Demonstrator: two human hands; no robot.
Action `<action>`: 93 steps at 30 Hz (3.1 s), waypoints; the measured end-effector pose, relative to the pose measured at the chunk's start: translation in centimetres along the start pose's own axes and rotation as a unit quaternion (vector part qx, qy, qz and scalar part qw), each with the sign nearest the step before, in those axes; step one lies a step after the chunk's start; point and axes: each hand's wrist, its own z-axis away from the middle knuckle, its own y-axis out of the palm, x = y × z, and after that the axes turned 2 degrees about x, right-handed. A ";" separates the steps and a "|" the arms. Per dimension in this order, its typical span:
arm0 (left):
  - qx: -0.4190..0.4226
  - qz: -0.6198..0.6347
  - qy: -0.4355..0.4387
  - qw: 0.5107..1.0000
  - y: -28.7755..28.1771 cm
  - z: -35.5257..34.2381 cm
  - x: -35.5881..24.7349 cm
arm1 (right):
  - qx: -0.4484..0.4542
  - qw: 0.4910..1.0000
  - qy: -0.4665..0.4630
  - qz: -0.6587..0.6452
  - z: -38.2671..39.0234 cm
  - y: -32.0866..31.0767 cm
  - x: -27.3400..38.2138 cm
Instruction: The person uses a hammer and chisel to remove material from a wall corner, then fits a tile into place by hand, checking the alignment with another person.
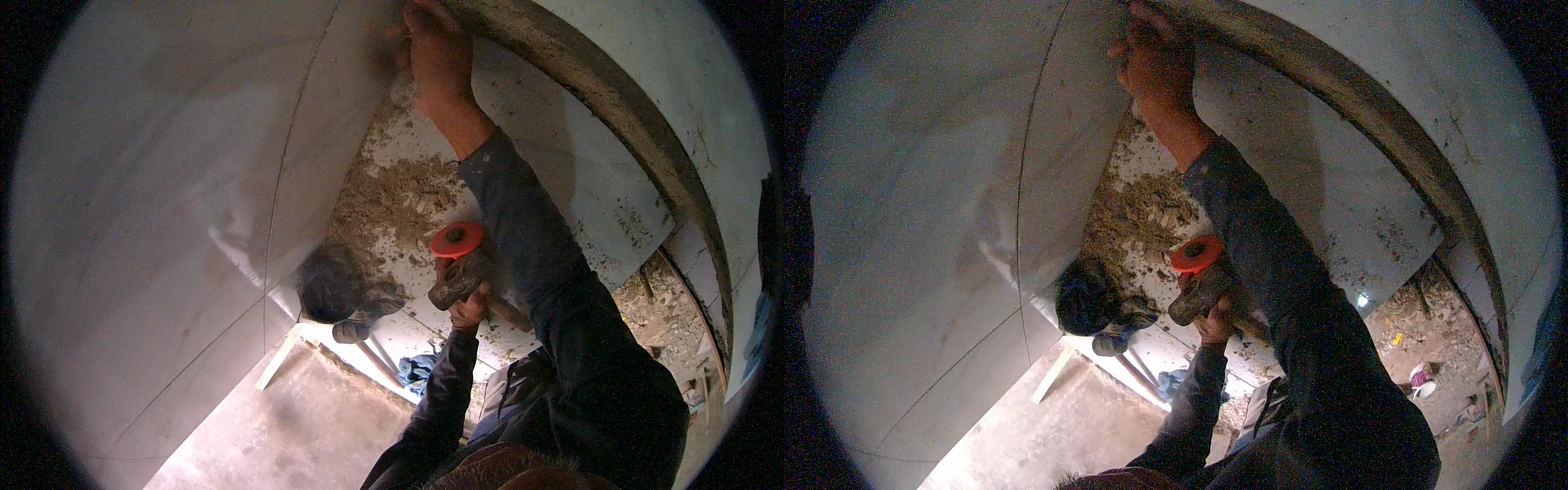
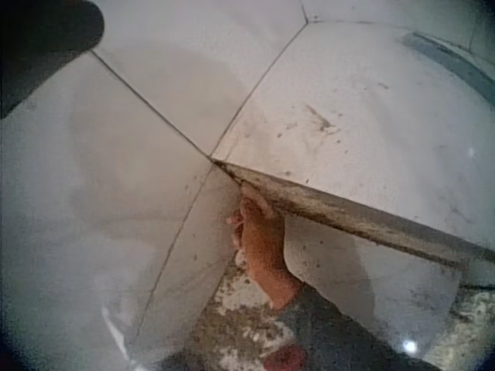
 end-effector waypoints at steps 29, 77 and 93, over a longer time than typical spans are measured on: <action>0.005 0.069 0.021 0.997 -0.4 -0.2 -0.1 | 0.045 0.655 -0.296 0.694 0.3 -1.8 2.7; 0.042 -0.090 0.042 0.994 -1.1 1.7 2.8 | -0.057 0.993 -0.031 -0.101 -0.3 2.6 -0.8; 0.059 -0.099 0.099 0.988 -0.9 1.0 1.9 | 0.118 0.476 -0.101 0.866 2.8 1.2 8.5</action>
